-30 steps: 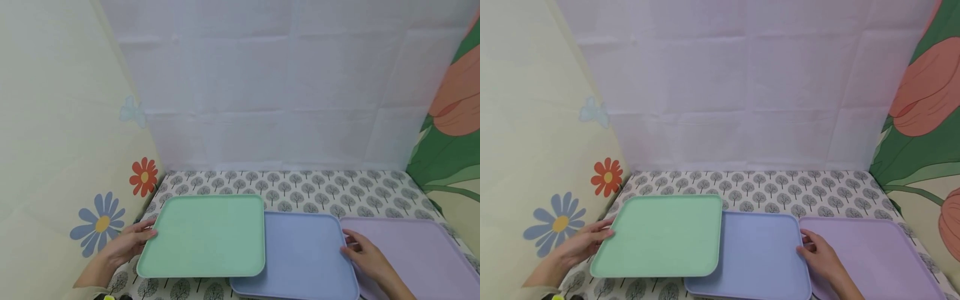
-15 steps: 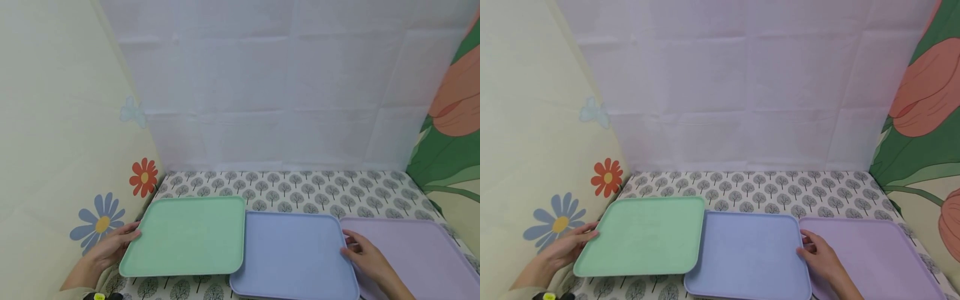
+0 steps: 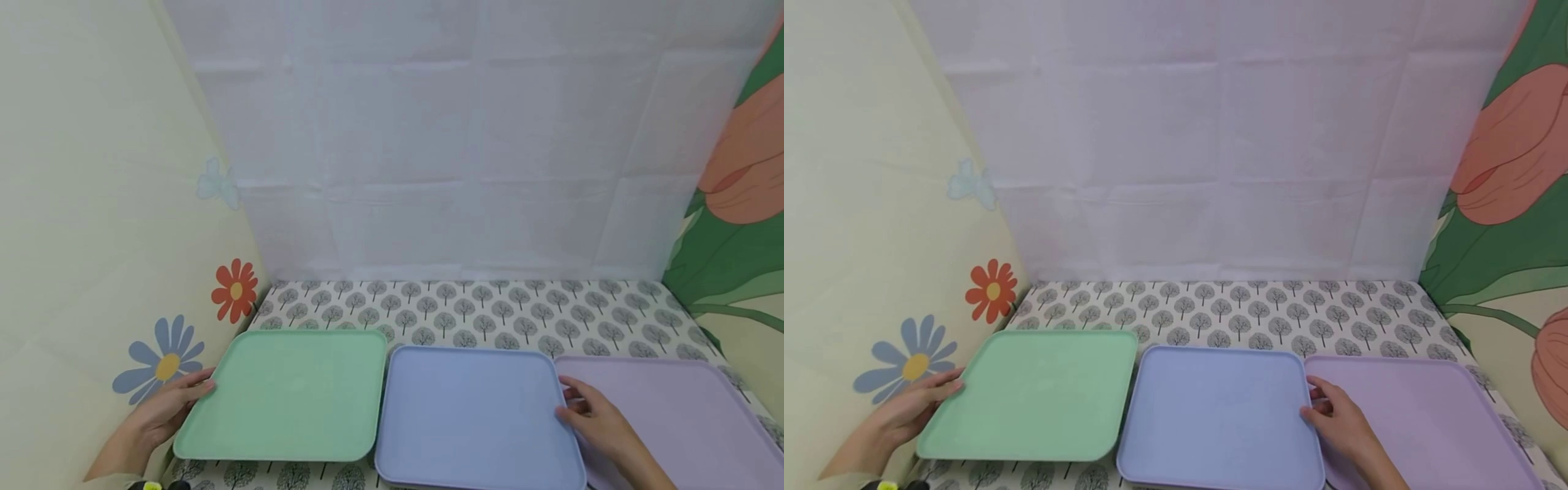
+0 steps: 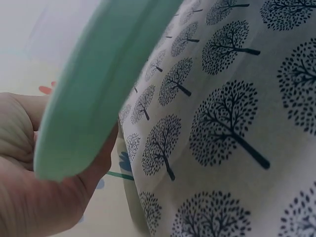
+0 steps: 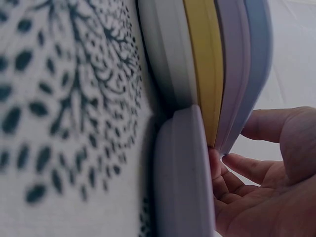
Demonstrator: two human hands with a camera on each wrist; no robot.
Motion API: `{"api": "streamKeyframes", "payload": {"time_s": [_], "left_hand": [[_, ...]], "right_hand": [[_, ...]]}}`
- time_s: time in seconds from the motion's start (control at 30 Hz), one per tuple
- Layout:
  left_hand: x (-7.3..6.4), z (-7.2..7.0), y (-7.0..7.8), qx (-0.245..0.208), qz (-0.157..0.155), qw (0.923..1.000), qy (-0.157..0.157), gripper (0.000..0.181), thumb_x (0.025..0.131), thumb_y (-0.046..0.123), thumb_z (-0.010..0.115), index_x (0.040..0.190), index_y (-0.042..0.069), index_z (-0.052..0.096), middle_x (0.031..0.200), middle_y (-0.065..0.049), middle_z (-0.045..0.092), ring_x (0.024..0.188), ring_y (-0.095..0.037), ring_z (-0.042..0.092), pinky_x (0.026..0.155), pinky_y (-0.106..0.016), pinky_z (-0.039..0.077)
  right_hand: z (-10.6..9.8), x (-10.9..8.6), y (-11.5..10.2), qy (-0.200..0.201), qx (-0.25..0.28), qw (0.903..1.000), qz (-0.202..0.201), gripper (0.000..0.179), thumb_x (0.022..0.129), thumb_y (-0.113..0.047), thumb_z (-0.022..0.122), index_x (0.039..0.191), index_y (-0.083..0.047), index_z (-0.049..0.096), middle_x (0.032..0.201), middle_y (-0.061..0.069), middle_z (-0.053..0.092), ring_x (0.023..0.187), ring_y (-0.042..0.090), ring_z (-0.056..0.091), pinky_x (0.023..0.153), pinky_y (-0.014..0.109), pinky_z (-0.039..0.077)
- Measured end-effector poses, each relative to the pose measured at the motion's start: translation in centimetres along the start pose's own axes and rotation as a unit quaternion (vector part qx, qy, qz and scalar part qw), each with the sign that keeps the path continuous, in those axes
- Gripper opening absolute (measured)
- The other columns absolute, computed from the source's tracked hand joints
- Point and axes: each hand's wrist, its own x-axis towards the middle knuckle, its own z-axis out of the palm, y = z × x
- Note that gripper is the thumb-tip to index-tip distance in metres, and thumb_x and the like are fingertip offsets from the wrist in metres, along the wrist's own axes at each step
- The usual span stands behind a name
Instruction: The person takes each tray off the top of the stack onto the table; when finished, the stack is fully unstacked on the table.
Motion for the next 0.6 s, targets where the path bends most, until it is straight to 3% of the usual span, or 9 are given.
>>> {"api": "streamKeyframes", "payload": {"time_s": [0.37, 0.6], "left_hand": [[0.00, -0.13, -0.28, 0.024, -0.015, 0.9990, 0.035, 0.076, 0.106, 0.024, 0.052, 0.156, -0.011, 0.007, 0.118, 0.005, 0.062, 0.097, -0.006, 0.063, 0.084, -0.034, 0.056], [0.12, 0.00, -0.58, 0.029, -0.020, 0.9987, 0.037, 0.075, 0.105, 0.022, 0.054, 0.155, -0.011, 0.010, 0.119, 0.002, 0.062, 0.097, -0.008, 0.063, 0.084, -0.034, 0.056]], "right_hand": [[-0.03, -0.15, 0.05, 0.000, 0.000, 1.0000, -0.008, 0.069, 0.092, -0.017, 0.072, 0.149, 0.005, 0.041, 0.126, 0.020, 0.059, 0.105, 0.026, 0.061, 0.090, 0.048, 0.054], [-0.03, -0.21, 0.02, -0.001, 0.001, 0.9999, -0.013, 0.069, 0.091, -0.016, 0.072, 0.149, 0.005, 0.041, 0.126, 0.020, 0.059, 0.104, 0.025, 0.062, 0.089, 0.047, 0.054]]}}
